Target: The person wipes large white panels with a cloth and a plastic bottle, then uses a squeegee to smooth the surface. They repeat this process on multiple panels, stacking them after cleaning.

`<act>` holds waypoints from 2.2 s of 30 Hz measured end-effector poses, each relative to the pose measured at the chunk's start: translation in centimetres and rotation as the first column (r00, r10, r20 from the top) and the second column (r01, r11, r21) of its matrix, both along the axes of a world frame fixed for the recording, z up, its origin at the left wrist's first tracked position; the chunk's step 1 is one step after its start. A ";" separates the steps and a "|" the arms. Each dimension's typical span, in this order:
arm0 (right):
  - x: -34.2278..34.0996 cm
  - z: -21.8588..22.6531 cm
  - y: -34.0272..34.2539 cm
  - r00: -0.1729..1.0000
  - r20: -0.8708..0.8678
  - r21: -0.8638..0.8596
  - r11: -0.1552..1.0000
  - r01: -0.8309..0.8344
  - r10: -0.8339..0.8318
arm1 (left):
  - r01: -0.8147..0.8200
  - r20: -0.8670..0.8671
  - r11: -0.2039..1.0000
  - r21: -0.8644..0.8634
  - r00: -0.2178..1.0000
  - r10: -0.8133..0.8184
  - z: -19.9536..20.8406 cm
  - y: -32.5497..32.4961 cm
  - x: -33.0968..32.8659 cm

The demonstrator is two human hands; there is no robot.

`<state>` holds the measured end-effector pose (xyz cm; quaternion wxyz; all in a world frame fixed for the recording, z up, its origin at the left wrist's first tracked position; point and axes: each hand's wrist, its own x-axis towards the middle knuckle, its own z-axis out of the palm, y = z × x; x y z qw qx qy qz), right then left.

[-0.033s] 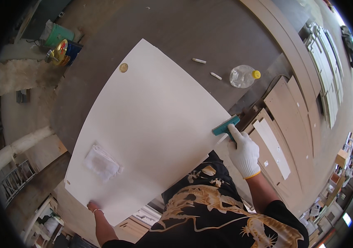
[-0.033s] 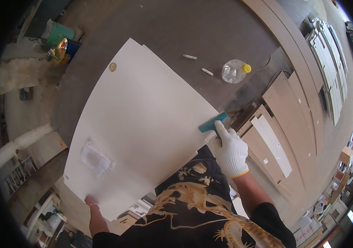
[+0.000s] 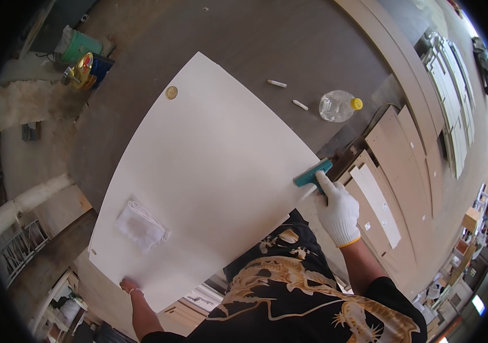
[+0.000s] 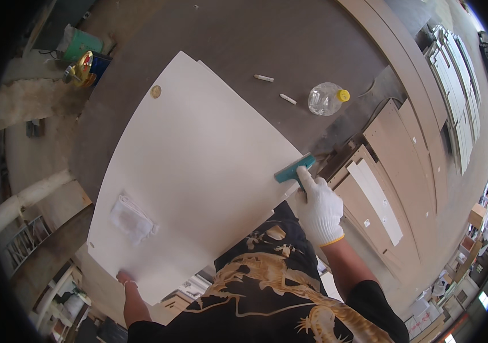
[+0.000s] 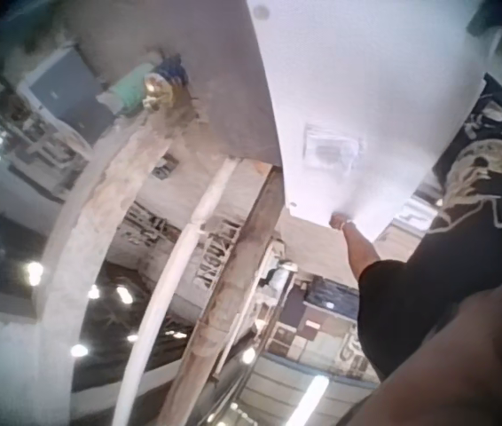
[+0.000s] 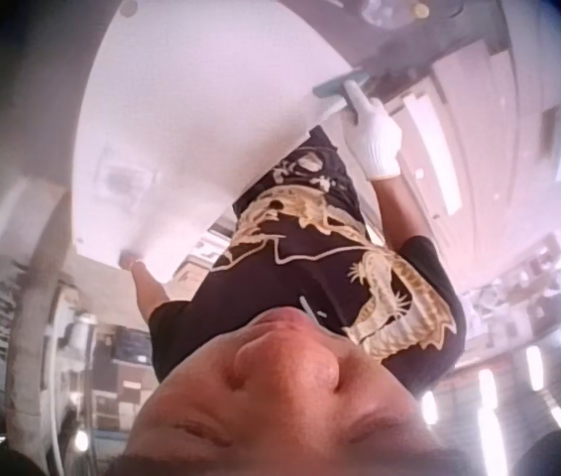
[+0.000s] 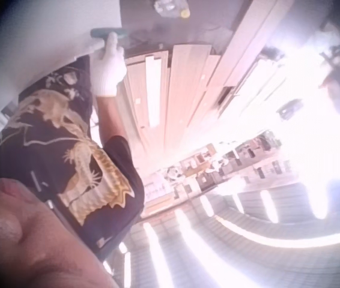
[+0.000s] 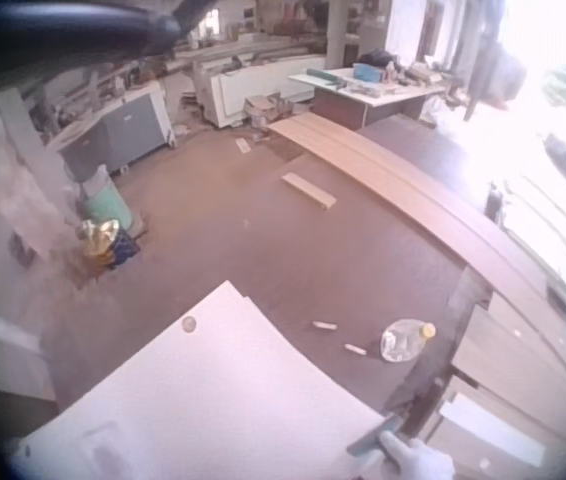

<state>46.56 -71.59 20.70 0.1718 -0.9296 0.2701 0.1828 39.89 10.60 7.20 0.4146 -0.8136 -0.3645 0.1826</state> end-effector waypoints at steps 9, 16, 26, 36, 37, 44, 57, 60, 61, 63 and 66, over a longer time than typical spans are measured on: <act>10.0 -0.8 1.5 0.982 0.083 -0.018 0.986 -0.167 0.168 | -0.218 -0.021 0.972 -0.087 0.976 0.217 -1.7 1.9 -1.8; 23.9 -3.5 3.2 0.903 0.156 -0.039 0.916 -0.399 0.400 | -0.264 0.446 0.898 -0.352 0.796 0.409 -2.0 1.7 -2.9; 40.2 -6.9 -0.6 0.857 0.470 0.188 0.925 -0.331 0.211 | -0.199 0.666 0.954 -0.223 0.684 0.298 -1.6 -1.9 -1.5; 31.3 -20.5 -11.6 0.963 0.249 -0.042 0.993 0.115 -0.101 | -0.182 0.567 0.875 -0.448 0.700 0.435 0.0 1.7 -3.8; 30.8 -21.0 -11.4 0.977 0.178 -0.061 0.989 0.132 -0.119 | -0.172 0.554 0.872 -0.458 0.712 0.431 0.1 2.4 -3.9; 30.0 -21.8 -10.3 0.999 0.017 -0.269 0.962 0.051 -0.049 | -0.178 0.509 0.755 -0.631 0.640 0.576 -0.2 6.7 -5.0; 29.8 -25.2 -12.7 0.939 0.343 0.309 0.939 -0.148 0.035 | -0.169 0.659 0.912 -0.373 0.644 0.389 -1.1 3.3 -4.8; 31.6 -23.7 -13.3 0.926 0.377 0.146 0.986 -0.081 0.020 | -0.204 0.622 0.887 -0.414 0.648 0.439 0.3 1.3 -3.8; 32.5 -22.3 -13.1 0.880 0.473 0.003 0.998 -0.061 0.052 | -0.216 0.637 0.881 -0.421 0.621 0.456 0.5 0.6 -3.5; 34.2 -18.3 -11.4 0.809 0.569 0.208 0.977 0.035 -0.150 | -0.224 0.629 0.862 -0.456 0.604 0.489 1.0 -0.4 -3.0; 35.8 -11.0 -3.9 0.799 0.574 0.502 0.848 -0.170 -0.180 | -0.141 0.682 0.893 -0.427 0.597 0.421 1.2 -1.5 -2.8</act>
